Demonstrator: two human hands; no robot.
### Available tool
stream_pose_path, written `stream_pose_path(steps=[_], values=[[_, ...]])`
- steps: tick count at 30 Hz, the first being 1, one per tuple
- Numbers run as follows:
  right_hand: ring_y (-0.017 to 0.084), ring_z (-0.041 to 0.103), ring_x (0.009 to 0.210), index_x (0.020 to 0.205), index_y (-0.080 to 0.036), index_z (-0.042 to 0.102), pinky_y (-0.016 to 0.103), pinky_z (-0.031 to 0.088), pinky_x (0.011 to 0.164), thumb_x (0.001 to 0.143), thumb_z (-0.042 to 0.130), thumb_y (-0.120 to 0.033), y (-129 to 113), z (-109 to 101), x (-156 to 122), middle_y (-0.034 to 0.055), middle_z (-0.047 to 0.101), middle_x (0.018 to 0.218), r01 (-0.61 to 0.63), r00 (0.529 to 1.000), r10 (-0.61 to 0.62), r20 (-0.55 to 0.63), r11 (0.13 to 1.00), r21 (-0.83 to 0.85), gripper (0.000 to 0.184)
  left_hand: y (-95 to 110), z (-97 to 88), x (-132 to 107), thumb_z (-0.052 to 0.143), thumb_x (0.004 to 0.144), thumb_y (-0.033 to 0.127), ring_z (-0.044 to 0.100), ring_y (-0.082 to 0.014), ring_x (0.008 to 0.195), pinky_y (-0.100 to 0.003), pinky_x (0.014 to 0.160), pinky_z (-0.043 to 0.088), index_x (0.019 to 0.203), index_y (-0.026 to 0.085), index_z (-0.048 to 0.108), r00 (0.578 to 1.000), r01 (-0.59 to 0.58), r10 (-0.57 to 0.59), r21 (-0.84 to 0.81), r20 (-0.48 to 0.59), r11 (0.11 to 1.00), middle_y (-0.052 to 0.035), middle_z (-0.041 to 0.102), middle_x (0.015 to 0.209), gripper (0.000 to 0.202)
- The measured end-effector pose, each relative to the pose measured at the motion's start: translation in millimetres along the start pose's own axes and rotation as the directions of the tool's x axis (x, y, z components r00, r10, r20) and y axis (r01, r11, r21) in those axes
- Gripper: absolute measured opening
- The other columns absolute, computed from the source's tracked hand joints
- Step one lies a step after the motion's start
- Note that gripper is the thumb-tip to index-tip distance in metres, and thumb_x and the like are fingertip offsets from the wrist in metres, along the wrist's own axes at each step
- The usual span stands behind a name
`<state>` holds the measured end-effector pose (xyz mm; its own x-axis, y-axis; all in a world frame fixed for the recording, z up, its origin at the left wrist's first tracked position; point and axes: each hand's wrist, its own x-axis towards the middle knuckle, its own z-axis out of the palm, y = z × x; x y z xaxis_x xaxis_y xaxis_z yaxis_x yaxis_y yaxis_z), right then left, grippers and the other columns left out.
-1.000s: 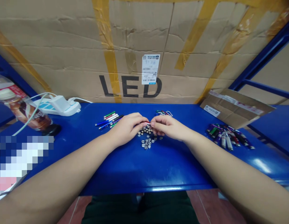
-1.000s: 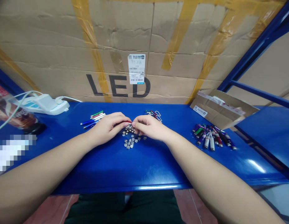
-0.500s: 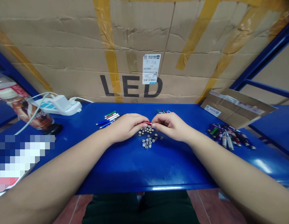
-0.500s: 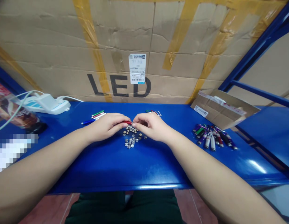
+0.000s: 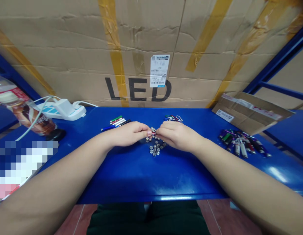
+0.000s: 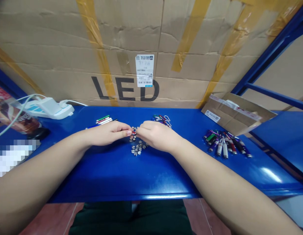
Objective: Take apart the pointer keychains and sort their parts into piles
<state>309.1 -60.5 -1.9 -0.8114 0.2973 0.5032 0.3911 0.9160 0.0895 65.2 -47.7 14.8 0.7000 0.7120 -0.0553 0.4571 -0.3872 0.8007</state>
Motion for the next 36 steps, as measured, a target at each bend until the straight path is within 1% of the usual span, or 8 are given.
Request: stream_pose_path(steps=[5,8,14,20,25,30,33,36], values=[[0.02,0.052,0.071,0.087,-0.019,0.065,0.034,0.044,0.069,0.109,0.037,-0.017,-1,5,3,0.0073,0.064,0.076,0.105,0.994,-0.103,0.024,0.988,-0.117,0.036,-1,1.6,-4,0.076,0.079,0.065,0.019,-0.0064,0.042,-0.02,0.039,0.015,0.084,0.018,0.067,0.927,0.373,-0.301,-0.455,0.224,0.809,0.0092,0.03,0.053,0.048],[0.02,0.055,0.074,0.088,-0.018,0.065,0.033,0.045,0.07,0.109,0.04,-0.02,1,9,1,0.0078,0.066,0.079,0.011,1.0,-0.01,0.012,0.998,-0.056,0.032,-4,5.1,-4,0.075,0.081,0.066,0.025,-0.0065,0.041,-0.019,0.039,0.021,0.092,0.018,0.065,0.933,0.359,-0.296,-0.504,0.204,0.785,0.0096,0.033,0.055,0.05],[0.017,0.063,0.074,0.093,-0.019,0.065,0.029,0.047,0.071,0.103,0.055,-0.024,12,16,-4,0.0049,0.071,0.084,-0.286,0.954,0.299,0.0,0.913,0.29,0.015,-8,9.9,-1,0.067,0.092,0.046,0.052,-0.0129,0.054,-0.024,0.052,0.04,0.112,0.019,0.065,0.965,0.058,-0.09,-0.134,-0.245,0.989,0.0037,0.057,0.063,0.033],[0.015,0.062,0.07,0.091,-0.019,0.065,0.027,0.045,0.067,0.101,0.058,-0.023,16,21,-5,0.0026,0.071,0.08,-0.304,0.935,0.349,-0.058,0.877,0.372,0.014,-10,7.3,4,0.056,0.096,0.047,0.056,-0.0156,0.066,-0.027,0.062,0.039,0.096,0.019,0.072,0.932,0.016,0.041,0.157,-0.359,0.987,-0.0003,0.067,0.074,0.033],[0.019,0.062,0.078,0.094,-0.017,0.065,0.031,0.048,0.073,0.105,0.054,-0.022,18,20,-6,0.0071,0.071,0.085,-0.168,0.976,0.188,-0.105,0.97,0.176,0.016,-12,10.1,9,0.054,0.095,0.064,0.037,-0.0107,0.044,-0.024,0.047,0.029,0.077,0.02,0.059,0.953,0.157,-0.191,-0.158,-0.234,0.975,0.0063,0.043,0.05,0.048],[0.021,0.058,0.076,0.092,-0.016,0.067,0.034,0.047,0.072,0.109,0.044,-0.024,15,18,-3,0.0089,0.067,0.079,-0.081,0.994,0.08,-0.072,0.997,-0.017,0.03,-8,13.2,9,0.051,0.096,0.067,0.029,-0.0078,0.035,-0.022,0.04,0.019,0.069,0.02,0.051,0.882,0.382,-0.464,-0.459,-0.076,0.802,0.008,0.033,0.045,0.054],[0.021,0.061,0.078,0.092,-0.016,0.067,0.033,0.048,0.074,0.107,0.049,-0.023,14,19,-3,0.0087,0.069,0.083,-0.14,0.987,0.145,-0.073,0.988,0.072,0.025,-13,12.5,6,0.055,0.095,0.064,0.05,-0.0125,0.044,-0.024,0.045,0.037,0.081,0.019,0.061,0.917,0.281,-0.347,-0.298,-0.197,0.912,0.002,0.053,0.054,0.048],[0.019,0.064,0.078,0.093,-0.017,0.066,0.03,0.048,0.074,0.103,0.055,-0.02,16,21,-5,0.0066,0.072,0.086,-0.24,0.967,0.253,-0.028,0.945,0.22,0.015,-20,9.4,3,0.071,0.088,0.048,0.069,-0.0184,0.074,-0.03,0.066,0.054,0.11,0.02,0.067,0.929,0.047,-0.042,0.004,-0.368,0.999,-0.0053,0.074,0.091,0.035]])
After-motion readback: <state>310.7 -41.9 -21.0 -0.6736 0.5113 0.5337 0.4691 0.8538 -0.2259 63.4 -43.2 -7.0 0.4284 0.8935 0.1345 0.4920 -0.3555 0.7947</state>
